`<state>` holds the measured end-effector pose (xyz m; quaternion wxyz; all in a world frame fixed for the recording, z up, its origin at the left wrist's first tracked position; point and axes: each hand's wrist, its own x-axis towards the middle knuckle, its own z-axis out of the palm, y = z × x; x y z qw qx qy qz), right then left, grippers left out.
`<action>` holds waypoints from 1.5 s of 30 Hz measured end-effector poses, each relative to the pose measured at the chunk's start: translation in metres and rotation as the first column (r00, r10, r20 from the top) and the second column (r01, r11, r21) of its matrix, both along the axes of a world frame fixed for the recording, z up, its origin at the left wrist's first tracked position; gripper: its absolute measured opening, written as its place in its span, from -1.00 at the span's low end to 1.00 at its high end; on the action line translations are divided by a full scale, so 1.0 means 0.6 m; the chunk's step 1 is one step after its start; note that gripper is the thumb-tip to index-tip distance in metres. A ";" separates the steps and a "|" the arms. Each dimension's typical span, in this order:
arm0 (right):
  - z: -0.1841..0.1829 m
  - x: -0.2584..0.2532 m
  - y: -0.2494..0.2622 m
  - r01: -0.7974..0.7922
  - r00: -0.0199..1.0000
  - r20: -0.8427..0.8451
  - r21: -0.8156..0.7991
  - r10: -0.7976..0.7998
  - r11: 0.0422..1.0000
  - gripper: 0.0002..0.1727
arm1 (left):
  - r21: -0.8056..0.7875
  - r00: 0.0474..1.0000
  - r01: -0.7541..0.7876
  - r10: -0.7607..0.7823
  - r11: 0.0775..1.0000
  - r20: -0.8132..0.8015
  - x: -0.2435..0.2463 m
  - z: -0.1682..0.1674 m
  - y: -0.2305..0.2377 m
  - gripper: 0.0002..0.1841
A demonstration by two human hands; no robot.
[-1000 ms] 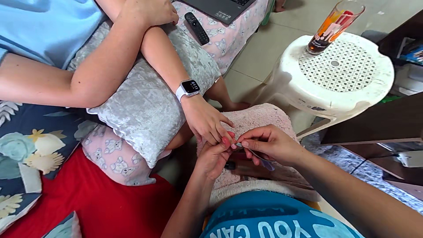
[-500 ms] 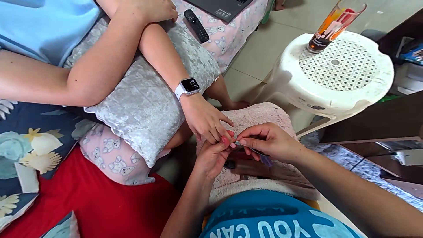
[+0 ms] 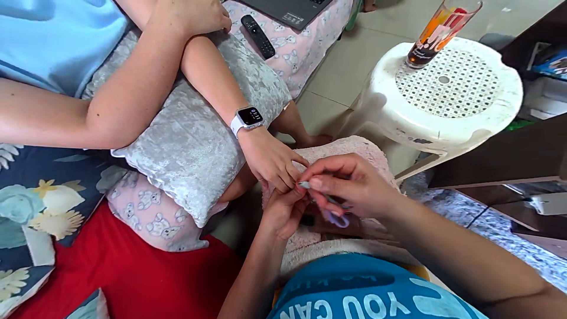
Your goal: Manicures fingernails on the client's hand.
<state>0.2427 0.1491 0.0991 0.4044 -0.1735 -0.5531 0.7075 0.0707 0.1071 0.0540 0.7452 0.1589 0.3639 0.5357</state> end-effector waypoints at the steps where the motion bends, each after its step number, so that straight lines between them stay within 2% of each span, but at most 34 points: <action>1: 0.011 -0.019 0.001 0.057 0.998 0.031 0.073 -0.059 0.996 -0.80 | 0.000 1.000 -0.016 0.016 1.000 -0.001 0.003 0.001 -0.001 -0.78; 3: 0.027 -0.047 0.013 0.228 0.958 0.123 0.222 -0.260 0.948 -0.81 | -0.003 1.000 -0.022 0.022 1.000 -0.011 0.005 0.004 -0.002 -0.78; 5: 0.033 -0.059 0.029 0.378 0.908 0.072 0.284 -0.413 0.881 -0.81 | -0.018 1.000 -0.019 0.019 1.000 -0.010 0.004 0.005 -0.001 -0.86; 6: 0.031 -0.058 0.031 0.409 0.902 0.022 0.275 -0.431 0.870 -0.80 | -0.019 1.000 -0.020 0.020 1.000 -0.004 0.004 0.004 -0.001 -0.88; 9: -0.007 -0.038 0.004 0.293 0.956 -0.044 0.217 -0.290 0.931 -0.79 | -0.029 0.998 -0.048 0.046 0.998 -0.046 0.008 0.009 -0.003 -0.79; 11: -0.041 -0.008 -0.021 0.160 0.986 0.022 0.176 -0.166 0.971 -0.72 | -0.016 0.998 -0.027 0.027 0.999 -0.052 0.006 0.005 -0.001 -0.80; 13: -0.066 0.027 -0.038 0.118 0.986 0.101 0.151 -0.134 0.981 -0.64 | 0.001 0.999 0.028 -0.028 1.000 -0.035 0.003 0.001 0.003 -0.89; 16: -0.074 0.066 -0.054 0.190 0.952 0.213 0.151 -0.219 0.970 -0.60 | 0.026 0.998 0.042 -0.044 0.999 0.042 0.003 -0.008 0.007 -0.89; 18: -0.071 0.074 -0.060 0.261 0.891 0.329 0.196 -0.314 0.945 -0.61 | 0.035 0.996 0.047 -0.049 0.998 0.076 0.003 -0.012 0.008 -0.86; 20: -0.070 0.075 -0.063 0.269 0.855 0.391 0.225 -0.340 0.936 -0.65 | 0.045 0.994 0.058 -0.062 0.997 0.094 0.002 -0.013 0.007 -0.84; 25: -0.070 0.056 -0.073 0.268 0.871 0.373 0.185 -0.319 0.946 -0.73 | 0.074 0.994 0.053 -0.060 0.996 0.094 -0.002 -0.016 0.002 -0.85; 31: -0.071 0.050 -0.077 0.336 0.826 0.349 0.324 -0.442 0.884 -0.69 | 0.082 0.994 0.049 -0.056 0.995 0.089 -0.003 -0.019 0.002 -0.82; 35: -0.062 0.058 -0.075 0.267 0.883 0.358 0.151 -0.304 0.952 -0.58 | 0.098 0.993 0.064 -0.074 0.993 0.097 -0.003 -0.021 0.002 -0.83; 39: -0.060 0.060 -0.073 0.171 0.934 0.319 0.003 -0.162 0.985 -0.71 | 0.099 0.990 0.080 -0.091 0.992 0.110 -0.005 -0.021 0.003 -0.85; 45: -0.062 0.057 -0.079 0.170 0.973 0.193 -0.215 -0.129 0.962 -0.82 | 0.098 0.986 0.078 -0.091 0.992 0.137 -0.005 -0.024 0.005 -0.86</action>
